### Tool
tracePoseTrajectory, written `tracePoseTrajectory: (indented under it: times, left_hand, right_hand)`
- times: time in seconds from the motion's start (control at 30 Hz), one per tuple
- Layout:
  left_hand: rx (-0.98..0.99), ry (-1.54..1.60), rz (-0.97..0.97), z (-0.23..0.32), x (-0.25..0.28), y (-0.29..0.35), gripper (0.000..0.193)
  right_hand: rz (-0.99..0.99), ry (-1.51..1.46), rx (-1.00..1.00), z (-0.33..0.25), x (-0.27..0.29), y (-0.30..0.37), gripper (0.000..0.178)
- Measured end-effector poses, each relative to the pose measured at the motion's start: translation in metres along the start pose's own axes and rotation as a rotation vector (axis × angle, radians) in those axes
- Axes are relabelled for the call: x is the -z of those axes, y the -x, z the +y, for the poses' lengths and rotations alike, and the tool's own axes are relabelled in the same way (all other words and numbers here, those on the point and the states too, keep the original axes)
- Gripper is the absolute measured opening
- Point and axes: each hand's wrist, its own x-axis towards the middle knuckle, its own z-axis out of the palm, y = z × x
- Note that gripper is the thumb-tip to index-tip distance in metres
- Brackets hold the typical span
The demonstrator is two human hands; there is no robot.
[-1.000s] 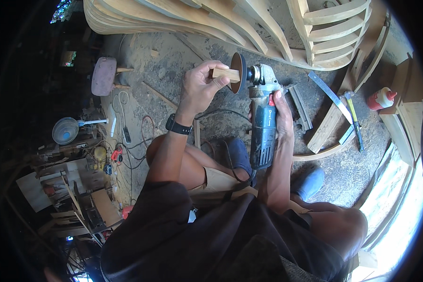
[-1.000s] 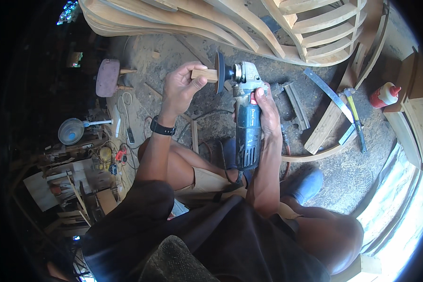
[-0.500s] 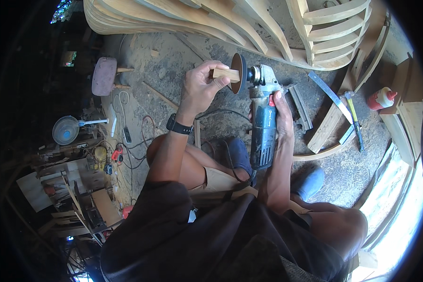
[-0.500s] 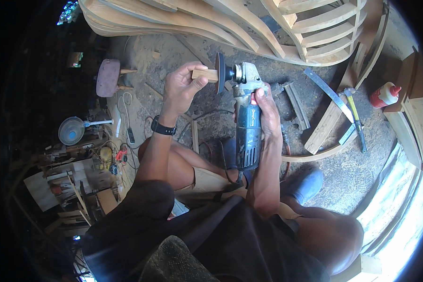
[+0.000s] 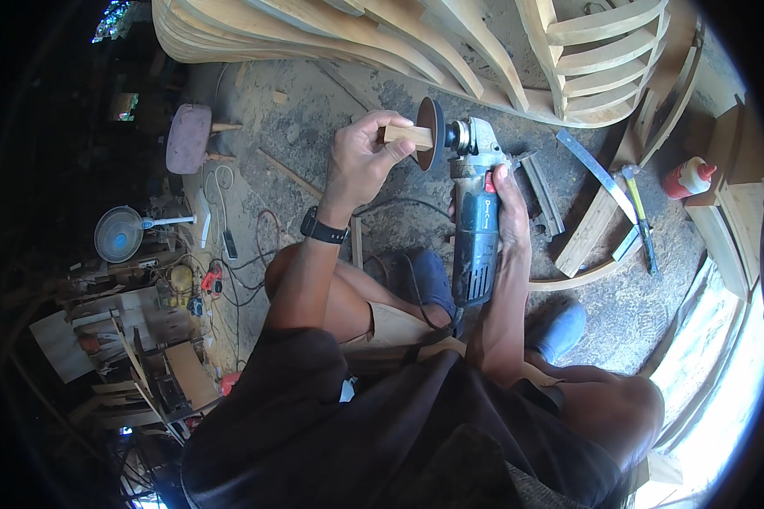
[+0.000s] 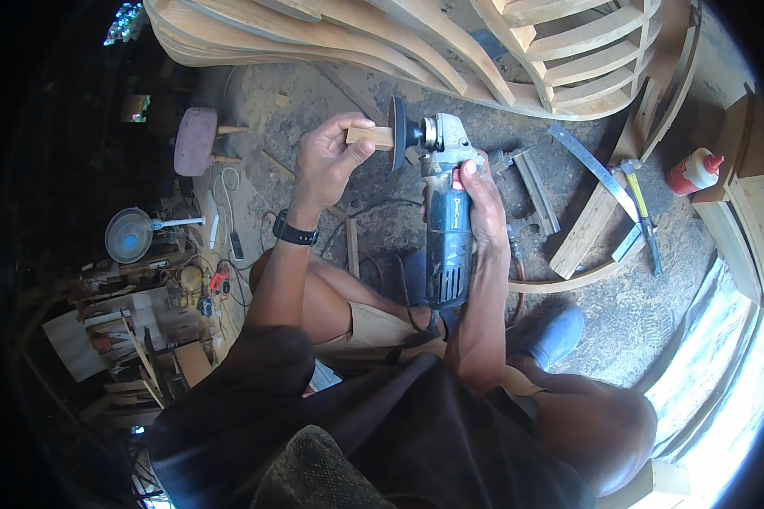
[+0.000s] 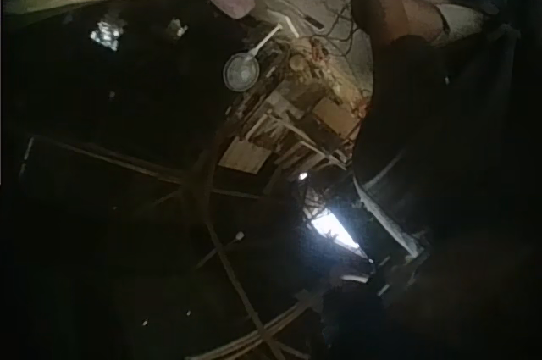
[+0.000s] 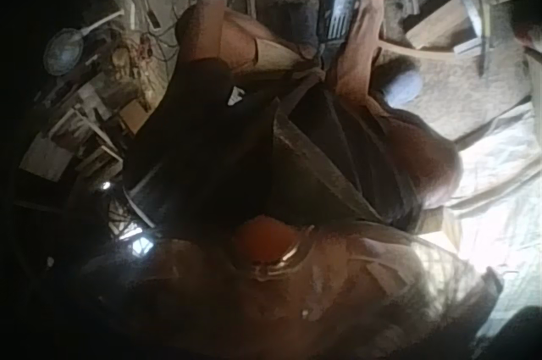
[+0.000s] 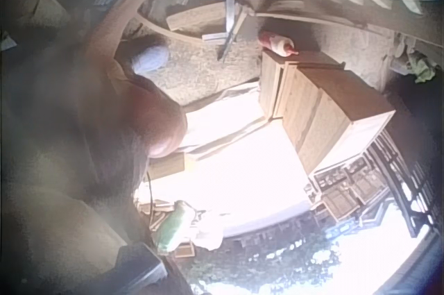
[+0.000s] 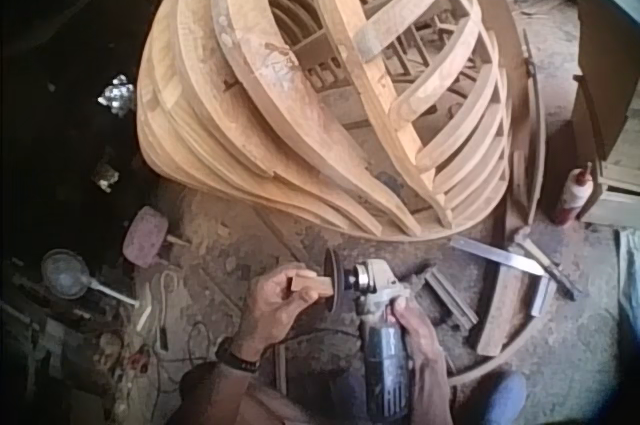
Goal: The person cuts a small wood block using a miter saw, marks it with a pen, and sands its surface with an angle grinder before fitting it into a large curved wooden frame.
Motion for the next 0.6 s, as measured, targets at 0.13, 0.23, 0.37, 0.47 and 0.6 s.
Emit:
tracePoseTrajectory:
  times: [0.13,0.23,0.37,0.47,0.6]
  left_hand:
    - [-0.012,0.015,0.002,0.0,-0.002,0.001,0.035]
    - [-0.041,0.042,-0.006,0.003,-0.002,0.001,0.034]
    - [-0.041,0.272,0.045,0.017,0.025,0.001,0.036]
    - [-0.17,0.625,-0.015,0.016,0.044,-0.006,0.04]
    - [-0.172,0.724,0.025,0.011,0.051,-0.004,0.04]
  right_hand:
    - [-0.002,0.003,0.003,-0.002,-0.001,0.002,0.05]
    - [-0.007,-0.014,-0.013,0.001,0.002,-0.001,0.051]
    - [-0.012,-0.083,-0.006,0.009,-0.001,-0.005,0.055]
    - [-0.043,-0.076,0.053,0.002,0.003,-0.005,0.062]
    - [-0.071,-0.124,0.012,0.003,0.004,-0.005,0.062]
